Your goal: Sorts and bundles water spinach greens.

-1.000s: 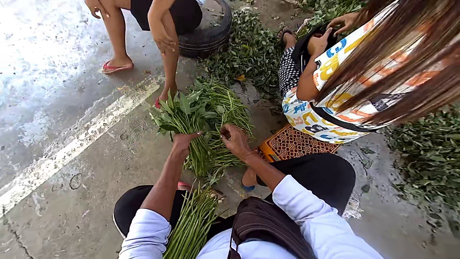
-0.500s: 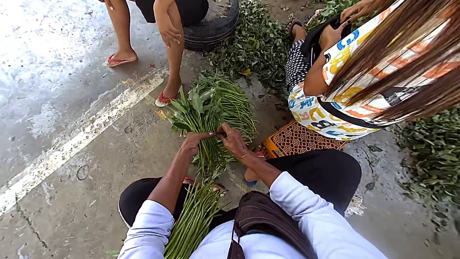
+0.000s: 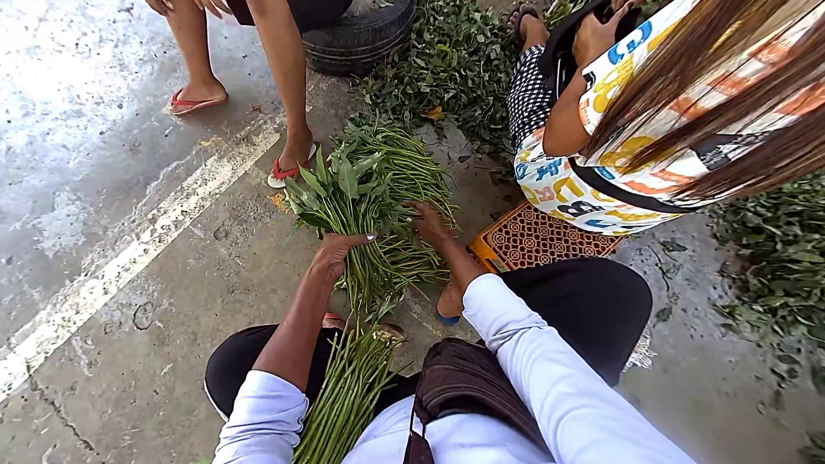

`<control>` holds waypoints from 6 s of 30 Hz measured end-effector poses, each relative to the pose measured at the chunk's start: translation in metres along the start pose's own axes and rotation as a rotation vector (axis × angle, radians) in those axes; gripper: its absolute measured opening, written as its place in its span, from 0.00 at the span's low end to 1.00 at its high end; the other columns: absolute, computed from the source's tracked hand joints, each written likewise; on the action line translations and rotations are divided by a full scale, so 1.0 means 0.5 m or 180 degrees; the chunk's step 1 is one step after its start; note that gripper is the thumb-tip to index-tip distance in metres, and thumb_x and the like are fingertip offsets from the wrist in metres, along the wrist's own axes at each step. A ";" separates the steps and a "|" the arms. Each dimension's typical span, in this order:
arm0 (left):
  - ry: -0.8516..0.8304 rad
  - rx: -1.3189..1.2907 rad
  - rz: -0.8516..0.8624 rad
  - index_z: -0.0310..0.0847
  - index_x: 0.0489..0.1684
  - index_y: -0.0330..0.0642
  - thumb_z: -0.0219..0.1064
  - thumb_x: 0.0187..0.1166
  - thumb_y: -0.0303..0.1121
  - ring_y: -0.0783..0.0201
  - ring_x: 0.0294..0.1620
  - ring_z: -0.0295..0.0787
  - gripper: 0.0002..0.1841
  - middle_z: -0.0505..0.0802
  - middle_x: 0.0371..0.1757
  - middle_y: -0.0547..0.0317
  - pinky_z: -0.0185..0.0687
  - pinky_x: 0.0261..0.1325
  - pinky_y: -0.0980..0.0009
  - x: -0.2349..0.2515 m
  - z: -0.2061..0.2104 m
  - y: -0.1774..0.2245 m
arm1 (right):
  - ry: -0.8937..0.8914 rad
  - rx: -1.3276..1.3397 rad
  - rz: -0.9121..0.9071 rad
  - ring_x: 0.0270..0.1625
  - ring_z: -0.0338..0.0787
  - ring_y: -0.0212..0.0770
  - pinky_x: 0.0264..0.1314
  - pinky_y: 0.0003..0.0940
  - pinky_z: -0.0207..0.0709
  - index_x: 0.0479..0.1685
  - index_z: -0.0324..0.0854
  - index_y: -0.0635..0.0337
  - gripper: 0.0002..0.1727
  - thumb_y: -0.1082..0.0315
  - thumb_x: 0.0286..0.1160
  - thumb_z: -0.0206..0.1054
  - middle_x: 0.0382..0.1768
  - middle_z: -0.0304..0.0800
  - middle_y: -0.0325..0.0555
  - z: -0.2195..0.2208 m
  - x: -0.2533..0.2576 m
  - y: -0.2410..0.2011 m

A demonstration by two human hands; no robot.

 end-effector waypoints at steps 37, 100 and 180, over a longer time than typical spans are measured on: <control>0.1017 -0.1015 0.0582 0.68 0.78 0.36 0.84 0.59 0.20 0.51 0.66 0.86 0.41 0.86 0.68 0.43 0.85 0.65 0.50 -0.004 -0.038 0.007 | 0.0127 -0.0326 -0.0427 0.52 0.93 0.54 0.65 0.53 0.82 0.56 0.88 0.67 0.15 0.65 0.77 0.73 0.49 0.94 0.59 0.046 -0.049 -0.224; -0.2788 0.0874 0.1547 0.74 0.75 0.39 0.91 0.44 0.58 0.63 0.60 0.92 0.54 0.94 0.61 0.57 0.88 0.66 0.63 -0.381 0.049 0.103 | 0.0100 -0.3550 -0.6178 0.56 0.89 0.58 0.71 0.55 0.70 0.49 0.80 0.66 0.14 0.82 0.87 0.46 0.45 0.89 0.59 -0.153 -0.438 -0.719; -0.1191 0.1621 -0.0400 0.74 0.77 0.35 0.48 0.95 0.45 0.57 0.68 0.85 0.25 0.88 0.69 0.48 0.78 0.71 0.57 -0.029 0.034 -0.031 | 0.0040 -0.1141 -0.1008 0.42 0.91 0.60 0.49 0.61 0.83 0.43 0.85 0.69 0.12 0.65 0.78 0.74 0.39 0.89 0.62 -0.011 -0.104 -0.115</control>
Point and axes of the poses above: each hand's wrist, its own x-axis towards the middle knuckle, its own z-axis out of the palm, y = z × x, the point moved 5 cm from there along x, towards the middle knuckle
